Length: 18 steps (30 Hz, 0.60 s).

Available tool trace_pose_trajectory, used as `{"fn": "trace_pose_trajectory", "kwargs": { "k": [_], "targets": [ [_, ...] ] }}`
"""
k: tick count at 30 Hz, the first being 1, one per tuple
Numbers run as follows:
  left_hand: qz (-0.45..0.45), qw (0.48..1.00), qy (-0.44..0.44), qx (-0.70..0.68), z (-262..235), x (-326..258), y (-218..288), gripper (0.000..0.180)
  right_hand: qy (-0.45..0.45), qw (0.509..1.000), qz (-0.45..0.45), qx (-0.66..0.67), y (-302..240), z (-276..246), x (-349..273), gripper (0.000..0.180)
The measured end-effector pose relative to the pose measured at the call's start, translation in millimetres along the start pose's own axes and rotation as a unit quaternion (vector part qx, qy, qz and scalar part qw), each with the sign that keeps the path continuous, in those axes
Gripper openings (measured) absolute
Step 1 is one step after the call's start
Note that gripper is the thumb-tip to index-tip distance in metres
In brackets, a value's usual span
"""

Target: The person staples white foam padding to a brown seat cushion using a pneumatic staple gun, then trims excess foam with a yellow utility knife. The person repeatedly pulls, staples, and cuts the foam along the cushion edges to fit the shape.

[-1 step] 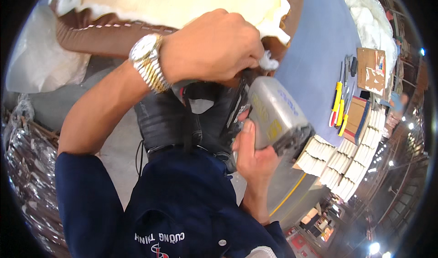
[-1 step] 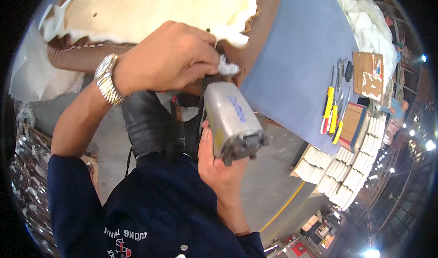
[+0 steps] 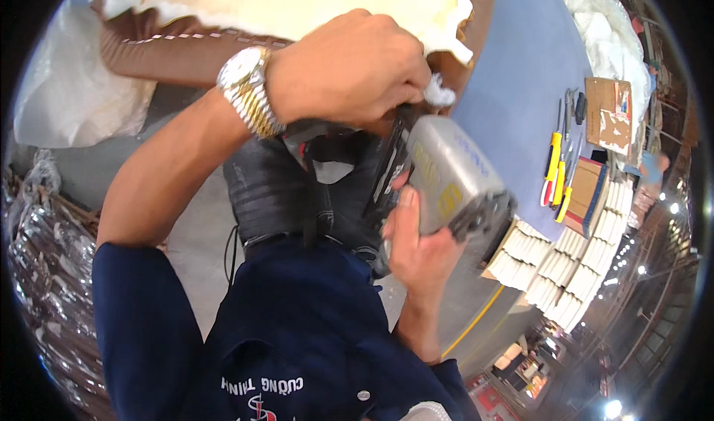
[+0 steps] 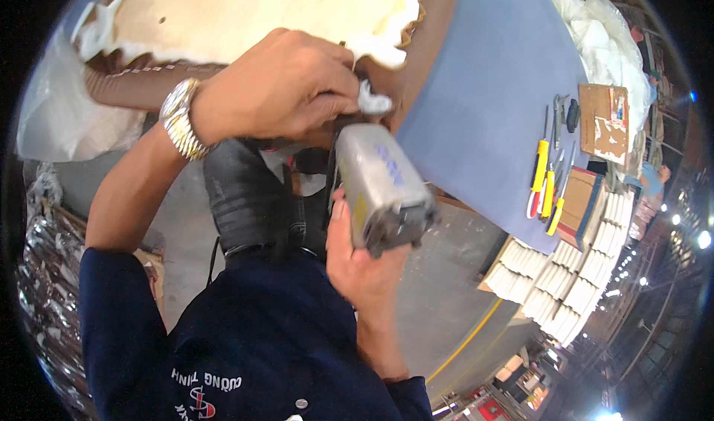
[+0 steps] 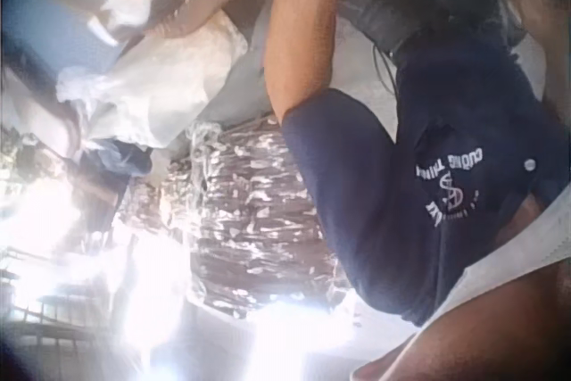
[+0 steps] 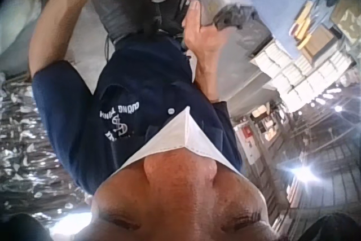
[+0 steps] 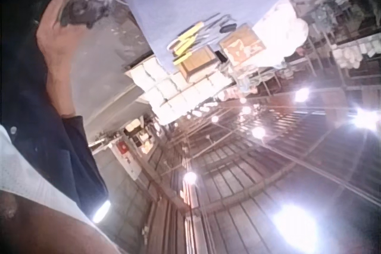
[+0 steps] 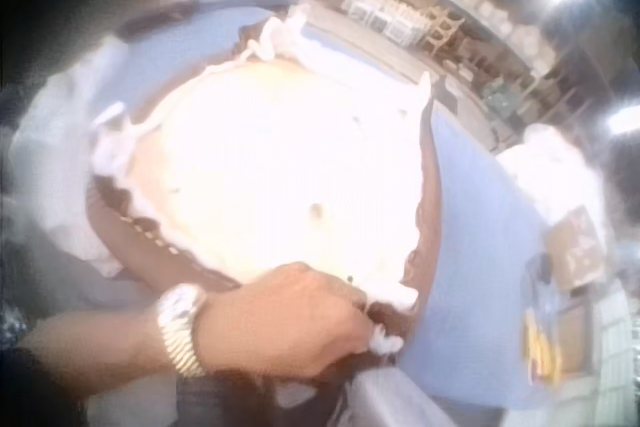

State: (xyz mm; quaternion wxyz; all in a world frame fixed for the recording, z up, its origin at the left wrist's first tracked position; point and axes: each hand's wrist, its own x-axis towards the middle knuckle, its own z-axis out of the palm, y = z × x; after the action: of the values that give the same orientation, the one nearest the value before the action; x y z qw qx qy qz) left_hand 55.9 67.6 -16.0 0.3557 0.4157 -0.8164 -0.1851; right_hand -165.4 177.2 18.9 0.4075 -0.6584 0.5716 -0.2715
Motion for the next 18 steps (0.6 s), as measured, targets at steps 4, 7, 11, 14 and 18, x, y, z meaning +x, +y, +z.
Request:
{"fn": "trace_pose_trajectory", "kwargs": {
  "k": [4,7,11,14,18],
  "targets": [
    [-0.013,0.998,0.022,0.063,-9,-14,5,0.010,-0.044,0.998,0.007,0.042,6,-37,10,0.031],
    [-0.029,0.989,0.041,0.139,-24,-38,14,0.011,0.060,0.997,-0.001,0.057,29,-87,-3,0.037],
    [-0.073,0.961,0.160,0.214,-24,-86,20,0.011,0.088,0.974,-0.012,-0.210,41,-177,80,0.058],
    [-0.089,0.921,0.278,0.259,-10,-83,14,0.011,0.125,0.865,-0.276,-0.401,67,-178,168,0.057],
    [-0.073,0.894,0.316,0.310,-15,-70,-6,0.014,0.061,0.916,-0.225,-0.326,102,-186,212,0.044]
  ]
}}
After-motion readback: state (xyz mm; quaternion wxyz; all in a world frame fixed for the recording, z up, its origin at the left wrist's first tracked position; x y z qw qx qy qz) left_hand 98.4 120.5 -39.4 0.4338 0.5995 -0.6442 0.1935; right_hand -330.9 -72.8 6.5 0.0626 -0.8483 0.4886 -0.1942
